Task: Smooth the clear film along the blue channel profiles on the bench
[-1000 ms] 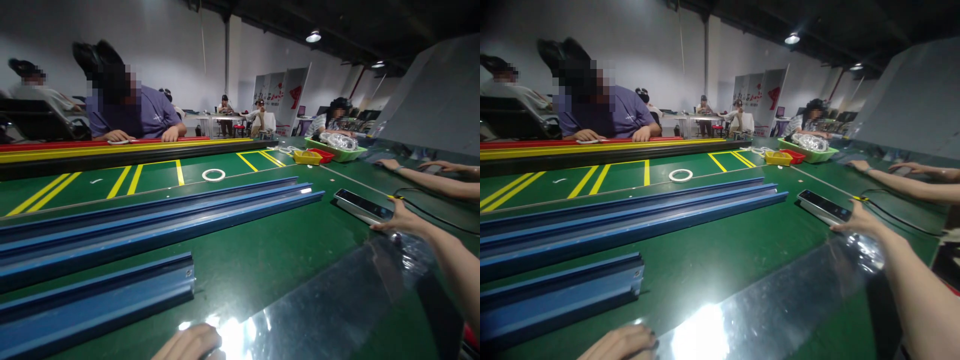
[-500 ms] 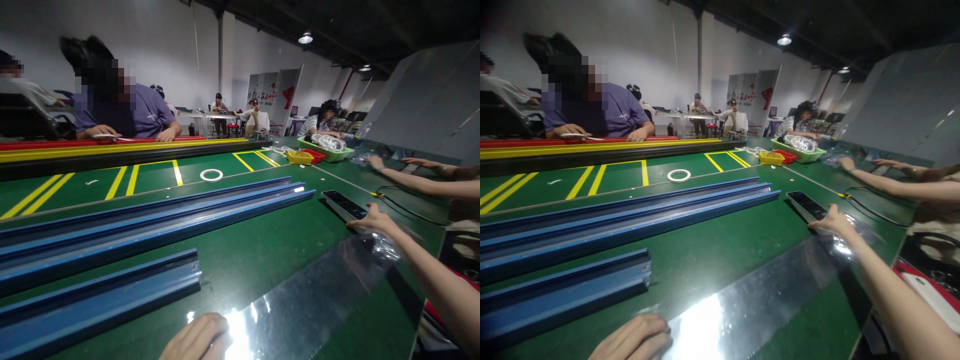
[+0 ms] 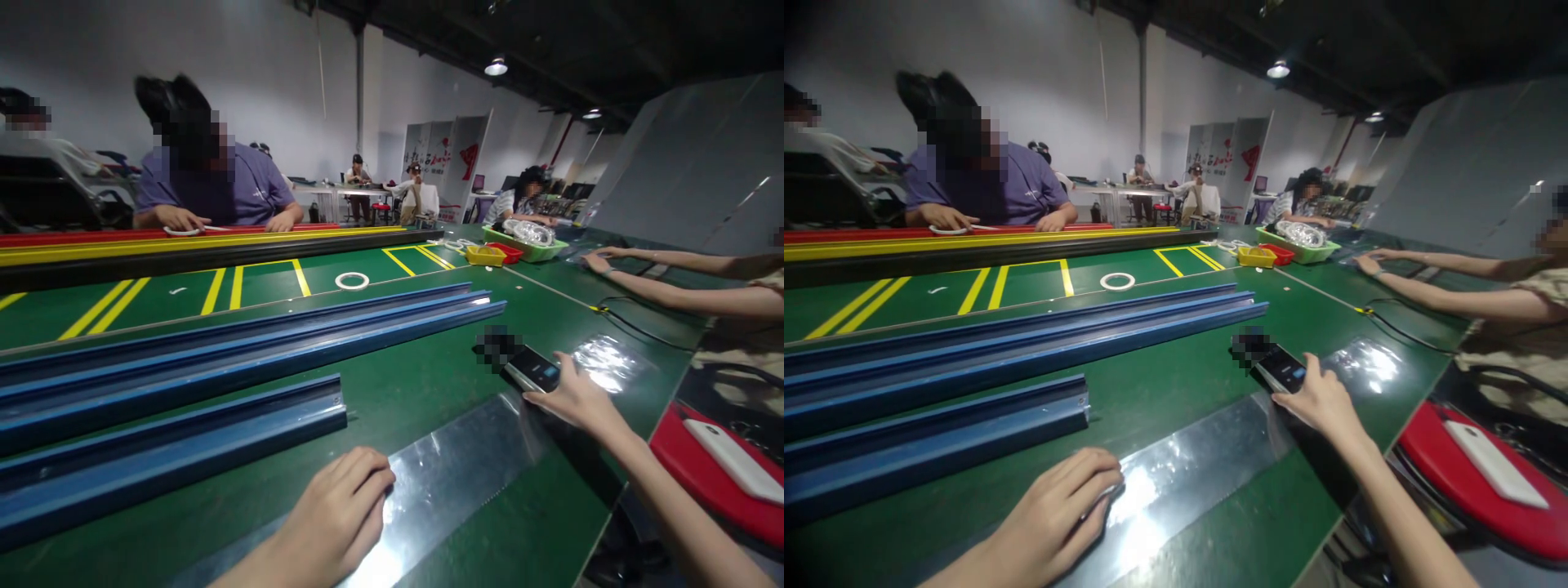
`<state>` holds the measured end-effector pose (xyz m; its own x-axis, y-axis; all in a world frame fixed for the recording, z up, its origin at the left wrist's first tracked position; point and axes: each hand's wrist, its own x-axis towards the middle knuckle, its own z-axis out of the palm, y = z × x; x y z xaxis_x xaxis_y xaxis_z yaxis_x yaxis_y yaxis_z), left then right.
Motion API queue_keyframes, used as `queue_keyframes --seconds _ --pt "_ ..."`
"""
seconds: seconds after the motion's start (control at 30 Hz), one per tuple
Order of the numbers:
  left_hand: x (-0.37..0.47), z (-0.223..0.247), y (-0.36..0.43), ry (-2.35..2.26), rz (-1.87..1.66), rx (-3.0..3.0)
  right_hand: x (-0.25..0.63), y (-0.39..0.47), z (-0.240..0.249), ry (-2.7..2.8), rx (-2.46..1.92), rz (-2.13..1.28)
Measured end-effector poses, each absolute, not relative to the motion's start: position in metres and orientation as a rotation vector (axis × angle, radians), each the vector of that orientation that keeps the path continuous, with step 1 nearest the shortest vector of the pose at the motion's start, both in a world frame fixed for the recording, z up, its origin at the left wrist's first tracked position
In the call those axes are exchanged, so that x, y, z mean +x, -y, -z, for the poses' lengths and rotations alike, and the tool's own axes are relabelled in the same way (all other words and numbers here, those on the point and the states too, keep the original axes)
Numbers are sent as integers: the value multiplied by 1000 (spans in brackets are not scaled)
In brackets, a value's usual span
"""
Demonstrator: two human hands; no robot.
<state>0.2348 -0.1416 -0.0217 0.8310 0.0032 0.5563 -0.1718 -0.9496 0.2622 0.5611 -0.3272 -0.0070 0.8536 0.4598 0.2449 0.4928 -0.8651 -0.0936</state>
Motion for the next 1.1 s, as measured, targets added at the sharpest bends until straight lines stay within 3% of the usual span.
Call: queue_keyframes --seconds 0.4,0.6,1.1 --pt "241 21 143 -146 -629 2758 443 297 15 1073 -2670 441" --pt "295 17 160 -570 -447 2276 424 297 17 1043 -2629 449" --pt "354 13 174 -640 -686 1510 413 311 19 1033 -2432 279"
